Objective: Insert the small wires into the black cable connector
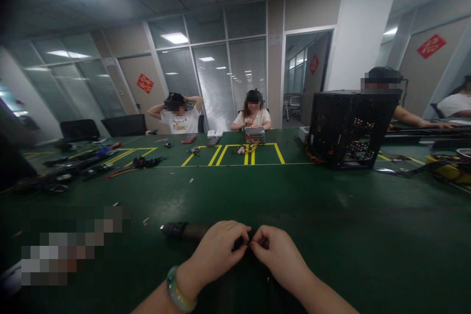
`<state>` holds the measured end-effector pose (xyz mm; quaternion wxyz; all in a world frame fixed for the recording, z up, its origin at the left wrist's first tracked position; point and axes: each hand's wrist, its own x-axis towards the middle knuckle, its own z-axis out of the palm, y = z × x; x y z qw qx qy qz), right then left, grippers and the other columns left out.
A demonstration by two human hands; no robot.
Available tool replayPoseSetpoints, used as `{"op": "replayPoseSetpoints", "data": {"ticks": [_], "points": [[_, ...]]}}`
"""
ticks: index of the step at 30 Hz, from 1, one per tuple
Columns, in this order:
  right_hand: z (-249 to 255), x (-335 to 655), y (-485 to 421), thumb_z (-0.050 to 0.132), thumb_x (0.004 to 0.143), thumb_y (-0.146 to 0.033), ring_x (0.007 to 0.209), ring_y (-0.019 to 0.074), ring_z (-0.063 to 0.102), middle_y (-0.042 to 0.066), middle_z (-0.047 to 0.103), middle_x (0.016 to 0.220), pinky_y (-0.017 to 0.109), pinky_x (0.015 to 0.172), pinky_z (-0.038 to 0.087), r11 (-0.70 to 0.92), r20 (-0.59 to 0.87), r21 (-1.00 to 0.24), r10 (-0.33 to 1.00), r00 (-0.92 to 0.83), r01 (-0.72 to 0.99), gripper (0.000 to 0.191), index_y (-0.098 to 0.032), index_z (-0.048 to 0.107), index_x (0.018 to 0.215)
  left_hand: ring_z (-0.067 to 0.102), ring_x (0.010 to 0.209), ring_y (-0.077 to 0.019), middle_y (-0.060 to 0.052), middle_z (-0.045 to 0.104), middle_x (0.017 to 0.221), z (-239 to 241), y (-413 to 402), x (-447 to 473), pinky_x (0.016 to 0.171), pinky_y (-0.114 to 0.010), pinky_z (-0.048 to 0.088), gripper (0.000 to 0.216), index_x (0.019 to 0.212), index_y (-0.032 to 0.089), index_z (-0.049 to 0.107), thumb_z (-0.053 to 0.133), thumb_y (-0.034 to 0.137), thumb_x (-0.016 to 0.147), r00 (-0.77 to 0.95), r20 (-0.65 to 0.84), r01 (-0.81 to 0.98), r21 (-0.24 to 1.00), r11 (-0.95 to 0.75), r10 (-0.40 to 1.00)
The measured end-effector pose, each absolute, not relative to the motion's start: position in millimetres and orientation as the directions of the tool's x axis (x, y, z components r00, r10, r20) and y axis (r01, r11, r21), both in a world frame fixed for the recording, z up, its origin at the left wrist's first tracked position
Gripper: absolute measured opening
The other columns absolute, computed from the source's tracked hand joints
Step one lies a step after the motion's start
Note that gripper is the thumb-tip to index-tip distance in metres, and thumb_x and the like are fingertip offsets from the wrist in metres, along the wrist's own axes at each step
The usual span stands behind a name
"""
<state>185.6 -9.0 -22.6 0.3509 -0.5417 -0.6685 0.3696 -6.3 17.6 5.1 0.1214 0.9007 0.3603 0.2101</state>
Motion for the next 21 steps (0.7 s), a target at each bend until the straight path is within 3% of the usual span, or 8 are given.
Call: {"op": "replayPoseSetpoints", "data": {"ticks": [14, 21], "points": [[-17.8, 185.0, -11.0, 0.058, 0.081, -0.020, 0.064, 0.0134, 0.058, -0.001, 0.064, 0.070, 0.021, 0.056, 0.039, 0.171, 0.102, -0.820, 0.983, -0.153, 0.547, 0.008, -0.018, 0.062, 0.075, 0.057, 0.103, -0.0186, 0.001, 0.063, 0.110, 9.1, 16.2, -7.2, 0.092, -0.034, 0.043, 0.014, 0.092, 0.022, 0.058, 0.064, 0.016, 0.081, 0.675, 0.290, 0.585, 0.351, -0.731, 0.679], [-18.5, 185.5, -9.8, 0.058, 0.083, -0.023, 0.067, 0.0137, 0.059, 0.000, 0.065, 0.072, 0.020, 0.058, 0.040, 0.148, 0.076, -0.853, 0.984, -0.162, 0.501, 0.010, -0.017, 0.063, 0.077, 0.058, 0.102, -0.0194, -0.001, 0.064, 0.110, 6.7, 17.6, -5.6, 0.092, -0.036, 0.043, 0.015, 0.094, 0.021, 0.060, 0.060, 0.013, 0.082, 0.685, 0.282, 0.591, 0.322, -0.739, 0.671]]}}
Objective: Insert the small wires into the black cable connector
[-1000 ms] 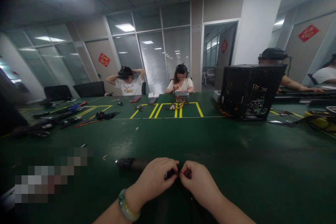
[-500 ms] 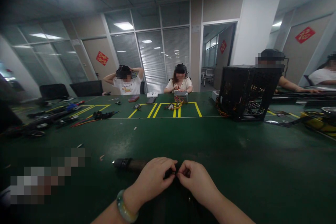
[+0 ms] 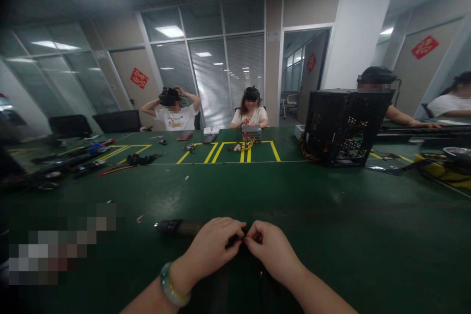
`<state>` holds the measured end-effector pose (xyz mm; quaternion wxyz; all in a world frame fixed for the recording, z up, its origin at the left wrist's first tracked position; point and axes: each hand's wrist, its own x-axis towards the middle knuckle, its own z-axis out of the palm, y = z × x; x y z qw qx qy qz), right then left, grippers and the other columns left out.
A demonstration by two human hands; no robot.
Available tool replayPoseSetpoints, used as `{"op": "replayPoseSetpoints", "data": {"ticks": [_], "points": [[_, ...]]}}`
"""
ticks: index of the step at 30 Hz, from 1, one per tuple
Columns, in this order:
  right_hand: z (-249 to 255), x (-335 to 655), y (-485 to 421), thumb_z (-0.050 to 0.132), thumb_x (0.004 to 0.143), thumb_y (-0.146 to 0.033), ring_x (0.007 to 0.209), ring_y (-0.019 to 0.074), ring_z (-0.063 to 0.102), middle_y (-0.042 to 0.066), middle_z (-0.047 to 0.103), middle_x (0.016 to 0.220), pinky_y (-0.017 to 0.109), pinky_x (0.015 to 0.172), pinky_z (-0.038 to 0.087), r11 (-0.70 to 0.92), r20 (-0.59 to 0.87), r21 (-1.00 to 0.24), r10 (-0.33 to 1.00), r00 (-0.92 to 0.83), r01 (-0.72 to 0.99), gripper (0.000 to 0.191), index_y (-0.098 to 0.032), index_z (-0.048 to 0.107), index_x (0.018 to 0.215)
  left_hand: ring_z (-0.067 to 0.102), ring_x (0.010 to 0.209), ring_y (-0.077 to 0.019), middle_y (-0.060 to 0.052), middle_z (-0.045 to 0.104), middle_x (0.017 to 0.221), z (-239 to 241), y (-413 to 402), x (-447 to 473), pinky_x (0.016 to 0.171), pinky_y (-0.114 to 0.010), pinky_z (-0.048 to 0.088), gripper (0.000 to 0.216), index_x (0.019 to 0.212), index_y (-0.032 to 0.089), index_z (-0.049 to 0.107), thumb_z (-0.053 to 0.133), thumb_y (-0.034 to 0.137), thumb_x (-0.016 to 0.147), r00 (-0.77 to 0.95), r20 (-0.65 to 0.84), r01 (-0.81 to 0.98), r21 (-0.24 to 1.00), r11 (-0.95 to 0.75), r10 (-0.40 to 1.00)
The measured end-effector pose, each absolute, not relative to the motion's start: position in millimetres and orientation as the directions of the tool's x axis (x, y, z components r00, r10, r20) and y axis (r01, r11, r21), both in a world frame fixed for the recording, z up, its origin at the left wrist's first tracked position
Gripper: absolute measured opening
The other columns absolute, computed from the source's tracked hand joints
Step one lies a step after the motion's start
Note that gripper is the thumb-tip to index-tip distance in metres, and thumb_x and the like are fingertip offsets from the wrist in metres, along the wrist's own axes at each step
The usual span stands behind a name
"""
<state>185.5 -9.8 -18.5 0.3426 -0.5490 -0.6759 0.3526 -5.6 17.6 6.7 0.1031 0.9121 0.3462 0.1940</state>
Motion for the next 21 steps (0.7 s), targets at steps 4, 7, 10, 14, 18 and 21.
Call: {"op": "replayPoseSetpoints", "data": {"ticks": [4, 7, 10, 14, 18, 21], "points": [[-17.9, 186.8, -8.9, 0.059, 0.084, -0.025, 0.068, 0.0138, 0.060, 0.000, 0.065, 0.073, 0.020, 0.059, 0.040, 0.142, 0.067, -0.862, 0.983, -0.168, 0.486, 0.012, -0.017, 0.064, 0.077, 0.058, 0.101, -0.0198, -0.002, 0.064, 0.110, 7.4, 18.1, -6.6, 0.091, -0.036, 0.043, 0.015, 0.095, 0.021, 0.061, 0.059, 0.012, 0.083, 0.685, 0.291, 0.579, 0.338, -0.742, 0.667], [-17.3, 187.7, -8.3, 0.059, 0.084, -0.025, 0.069, 0.0140, 0.060, 0.000, 0.066, 0.074, 0.020, 0.059, 0.041, 0.139, 0.058, -0.874, 0.981, -0.185, 0.465, 0.011, -0.017, 0.064, 0.078, 0.057, 0.101, -0.0185, 0.001, 0.064, 0.111, 7.9, 18.5, -7.3, 0.092, -0.035, 0.042, 0.016, 0.095, 0.022, 0.060, 0.061, 0.013, 0.082, 0.681, 0.291, 0.578, 0.350, -0.737, 0.672], [-18.5, 188.3, -7.5, 0.059, 0.084, -0.025, 0.069, 0.0139, 0.058, 0.000, 0.065, 0.074, 0.020, 0.059, 0.041, 0.139, 0.058, -0.882, 0.980, -0.189, 0.451, 0.011, -0.017, 0.063, 0.078, 0.057, 0.102, -0.0179, 0.003, 0.064, 0.111, 8.2, 18.6, -7.7, 0.093, -0.034, 0.041, 0.017, 0.095, 0.023, 0.060, 0.062, 0.013, 0.082, 0.683, 0.285, 0.580, 0.349, -0.736, 0.673], [-20.8, 187.7, -6.9, 0.060, 0.084, -0.026, 0.067, 0.0137, 0.057, -0.001, 0.063, 0.072, 0.020, 0.057, 0.040, 0.133, 0.050, -0.879, 0.981, -0.189, 0.457, 0.012, -0.017, 0.063, 0.077, 0.057, 0.102, -0.0182, 0.003, 0.064, 0.111, 8.3, 17.8, -8.0, 0.092, -0.034, 0.041, 0.017, 0.096, 0.023, 0.060, 0.063, 0.014, 0.082, 0.676, 0.286, 0.590, 0.343, -0.731, 0.679], [-17.1, 186.8, -8.3, 0.059, 0.084, -0.026, 0.068, 0.0141, 0.057, 0.000, 0.063, 0.072, 0.021, 0.058, 0.041, 0.137, 0.053, -0.886, 0.979, -0.196, 0.444, 0.012, -0.016, 0.062, 0.077, 0.057, 0.101, -0.0173, 0.003, 0.064, 0.109, 8.6, 17.4, -8.0, 0.093, -0.033, 0.041, 0.017, 0.096, 0.023, 0.059, 0.064, 0.015, 0.082, 0.679, 0.292, 0.591, 0.328, -0.737, 0.674], [-12.9, 186.9, -9.6, 0.059, 0.084, -0.026, 0.069, 0.0147, 0.059, 0.000, 0.064, 0.074, 0.021, 0.059, 0.041, 0.135, 0.050, -0.882, 0.980, -0.193, 0.451, 0.011, -0.016, 0.063, 0.078, 0.057, 0.101, -0.0182, 0.002, 0.064, 0.108, 8.3, 17.6, -7.5, 0.093, -0.033, 0.041, 0.015, 0.095, 0.023, 0.059, 0.064, 0.016, 0.082, 0.683, 0.292, 0.595, 0.309, -0.742, 0.669]]}}
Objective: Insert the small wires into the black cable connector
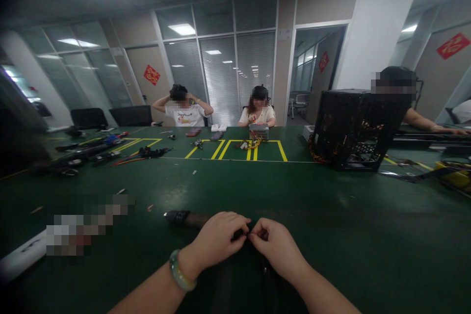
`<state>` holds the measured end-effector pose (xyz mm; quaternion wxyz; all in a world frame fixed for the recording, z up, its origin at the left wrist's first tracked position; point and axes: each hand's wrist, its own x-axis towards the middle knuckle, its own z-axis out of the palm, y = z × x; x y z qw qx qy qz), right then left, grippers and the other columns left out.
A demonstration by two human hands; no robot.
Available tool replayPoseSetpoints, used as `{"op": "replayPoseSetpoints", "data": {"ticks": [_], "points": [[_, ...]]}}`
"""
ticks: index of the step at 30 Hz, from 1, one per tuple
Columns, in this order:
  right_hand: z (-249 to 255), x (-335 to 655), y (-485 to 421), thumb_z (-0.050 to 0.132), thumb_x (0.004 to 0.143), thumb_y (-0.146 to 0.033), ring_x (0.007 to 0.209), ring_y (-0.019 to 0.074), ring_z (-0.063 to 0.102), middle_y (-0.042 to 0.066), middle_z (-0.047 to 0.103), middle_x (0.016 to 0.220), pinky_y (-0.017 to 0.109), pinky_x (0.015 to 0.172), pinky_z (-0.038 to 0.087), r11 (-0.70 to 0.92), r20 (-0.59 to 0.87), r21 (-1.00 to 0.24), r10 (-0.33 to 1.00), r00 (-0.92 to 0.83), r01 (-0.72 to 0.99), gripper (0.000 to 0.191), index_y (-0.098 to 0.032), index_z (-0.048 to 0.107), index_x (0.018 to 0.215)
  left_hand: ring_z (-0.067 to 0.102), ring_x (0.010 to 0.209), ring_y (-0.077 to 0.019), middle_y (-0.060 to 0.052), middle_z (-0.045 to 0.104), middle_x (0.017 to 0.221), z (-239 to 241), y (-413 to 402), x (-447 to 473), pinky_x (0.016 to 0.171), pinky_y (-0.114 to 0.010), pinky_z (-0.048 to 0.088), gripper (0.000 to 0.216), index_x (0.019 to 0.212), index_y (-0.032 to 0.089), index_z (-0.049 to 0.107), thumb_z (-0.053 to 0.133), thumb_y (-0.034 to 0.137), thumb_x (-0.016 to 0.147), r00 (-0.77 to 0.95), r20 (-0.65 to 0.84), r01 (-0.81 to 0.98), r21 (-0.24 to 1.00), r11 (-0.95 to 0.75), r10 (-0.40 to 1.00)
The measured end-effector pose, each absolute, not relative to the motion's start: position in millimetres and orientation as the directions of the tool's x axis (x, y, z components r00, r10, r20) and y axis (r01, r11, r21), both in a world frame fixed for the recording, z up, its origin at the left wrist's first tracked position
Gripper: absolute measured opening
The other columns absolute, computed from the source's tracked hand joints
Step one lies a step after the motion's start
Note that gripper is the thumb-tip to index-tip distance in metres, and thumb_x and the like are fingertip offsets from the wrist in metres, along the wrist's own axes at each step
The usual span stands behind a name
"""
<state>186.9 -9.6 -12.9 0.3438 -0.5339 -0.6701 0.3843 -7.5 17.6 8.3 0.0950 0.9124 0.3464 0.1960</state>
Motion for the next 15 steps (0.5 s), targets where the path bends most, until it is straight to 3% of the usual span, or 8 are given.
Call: {"op": "replayPoseSetpoints", "data": {"ticks": [15], "points": [[-18.1, 189.6, -8.2, 0.055, 0.087, -0.031, 0.070, 0.0158, 0.062, -0.001, 0.067, 0.078, 0.023, 0.059, 0.040, 0.141, 0.023, -0.799, 0.979, -0.204, 0.584, 0.015, -0.022, 0.065, 0.082, 0.059, 0.098, -0.0184, 0.001, 0.065, 0.102, 5.1, 19.6, -7.0, 0.091, -0.032, 0.042, 0.010, 0.093, 0.022, 0.059, 0.066, 0.026, 0.086, 0.683, 0.318, 0.604, 0.260, -0.753, 0.658]]}}
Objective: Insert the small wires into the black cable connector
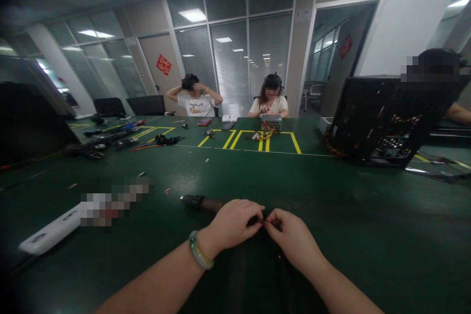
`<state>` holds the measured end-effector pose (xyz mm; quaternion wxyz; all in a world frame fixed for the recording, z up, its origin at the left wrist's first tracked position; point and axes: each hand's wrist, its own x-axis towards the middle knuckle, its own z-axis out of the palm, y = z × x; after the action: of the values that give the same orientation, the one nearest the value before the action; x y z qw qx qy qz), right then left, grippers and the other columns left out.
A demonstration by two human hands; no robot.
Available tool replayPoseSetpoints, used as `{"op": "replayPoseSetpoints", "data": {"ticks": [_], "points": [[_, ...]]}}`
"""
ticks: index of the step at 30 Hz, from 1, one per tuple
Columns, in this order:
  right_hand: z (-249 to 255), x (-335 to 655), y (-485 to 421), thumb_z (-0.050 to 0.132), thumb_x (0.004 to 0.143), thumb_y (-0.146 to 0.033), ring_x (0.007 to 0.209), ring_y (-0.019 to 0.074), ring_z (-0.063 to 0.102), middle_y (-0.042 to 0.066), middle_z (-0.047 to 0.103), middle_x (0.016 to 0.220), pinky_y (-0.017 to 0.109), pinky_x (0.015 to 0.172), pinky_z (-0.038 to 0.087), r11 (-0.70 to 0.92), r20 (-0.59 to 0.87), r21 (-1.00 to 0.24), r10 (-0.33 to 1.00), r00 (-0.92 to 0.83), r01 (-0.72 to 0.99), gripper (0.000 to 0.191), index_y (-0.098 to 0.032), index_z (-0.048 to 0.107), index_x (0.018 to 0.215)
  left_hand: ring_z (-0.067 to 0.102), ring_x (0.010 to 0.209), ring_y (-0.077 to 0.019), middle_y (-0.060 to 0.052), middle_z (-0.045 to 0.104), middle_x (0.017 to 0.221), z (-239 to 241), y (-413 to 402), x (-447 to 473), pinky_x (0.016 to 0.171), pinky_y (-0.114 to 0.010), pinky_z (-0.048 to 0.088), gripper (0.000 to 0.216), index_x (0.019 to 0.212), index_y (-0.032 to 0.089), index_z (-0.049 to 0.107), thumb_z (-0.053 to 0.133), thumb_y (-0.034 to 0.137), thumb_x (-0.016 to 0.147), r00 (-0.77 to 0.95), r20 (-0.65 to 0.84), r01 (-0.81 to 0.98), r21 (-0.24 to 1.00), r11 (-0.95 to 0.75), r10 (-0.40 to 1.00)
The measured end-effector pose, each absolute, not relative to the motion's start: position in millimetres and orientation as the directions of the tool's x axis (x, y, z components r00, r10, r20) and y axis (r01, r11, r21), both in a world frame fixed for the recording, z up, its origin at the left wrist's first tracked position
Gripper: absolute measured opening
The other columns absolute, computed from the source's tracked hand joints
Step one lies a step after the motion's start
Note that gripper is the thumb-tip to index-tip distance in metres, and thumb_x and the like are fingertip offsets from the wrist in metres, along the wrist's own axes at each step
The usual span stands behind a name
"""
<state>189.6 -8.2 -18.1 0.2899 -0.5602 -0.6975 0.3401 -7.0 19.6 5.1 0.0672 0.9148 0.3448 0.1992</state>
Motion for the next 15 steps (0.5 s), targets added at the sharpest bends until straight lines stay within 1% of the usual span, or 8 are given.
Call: {"op": "replayPoseSetpoints", "data": {"ticks": [4, 8, 11, 15], "points": [[-18, 189, -4, 0.054, 0.088, -0.033, 0.072, 0.0166, 0.062, -0.001, 0.068, 0.080, 0.024, 0.061, 0.041, 0.154, 0.042, -0.773, 0.980, -0.193, 0.615, 0.016, -0.023, 0.066, 0.086, 0.059, 0.097, -0.0186, 0.001, 0.065, 0.100, 4, 21, -5, 0.090, -0.032, 0.042, 0.008, 0.091, 0.021, 0.059, 0.065, 0.025, 0.087, 0.671, 0.343, 0.606, 0.259, -0.753, 0.658], [-23, 190, 3, 0.054, 0.088, -0.033, 0.076, 0.0174, 0.063, 0.000, 0.068, 0.084, 0.025, 0.064, 0.042, 0.172, 0.080, -0.766, 0.982, -0.174, 0.620, 0.015, -0.023, 0.066, 0.088, 0.059, 0.096, -0.0188, 0.000, 0.065, 0.099, 2, 23, -2, 0.088, -0.034, 0.042, 0.008, 0.096, 0.021, 0.060, 0.062, 0.022, 0.088, 0.643, 0.363, 0.630, 0.250, -0.735, 0.674], [-24, 191, 4, 0.055, 0.088, -0.033, 0.077, 0.0174, 0.063, 0.000, 0.068, 0.086, 0.025, 0.065, 0.043, 0.174, 0.078, -0.779, 0.980, -0.183, 0.602, 0.015, -0.023, 0.067, 0.089, 0.059, 0.095, -0.0188, 0.000, 0.065, 0.099, 1, 24, -1, 0.088, -0.034, 0.042, 0.009, 0.097, 0.021, 0.059, 0.061, 0.021, 0.088, 0.634, 0.368, 0.634, 0.256, -0.730, 0.680], [-17, 191, 0, 0.057, 0.087, -0.031, 0.076, 0.0159, 0.062, -0.002, 0.068, 0.084, 0.025, 0.065, 0.043, 0.174, 0.071, -0.768, 0.980, -0.188, 0.616, 0.012, -0.024, 0.067, 0.086, 0.059, 0.094, -0.0189, 0.001, 0.065, 0.098, -1, 24, -1, 0.087, -0.034, 0.042, 0.008, 0.094, 0.022, 0.059, 0.060, 0.018, 0.087, 0.630, 0.373, 0.628, 0.271, -0.729, 0.681]]}}
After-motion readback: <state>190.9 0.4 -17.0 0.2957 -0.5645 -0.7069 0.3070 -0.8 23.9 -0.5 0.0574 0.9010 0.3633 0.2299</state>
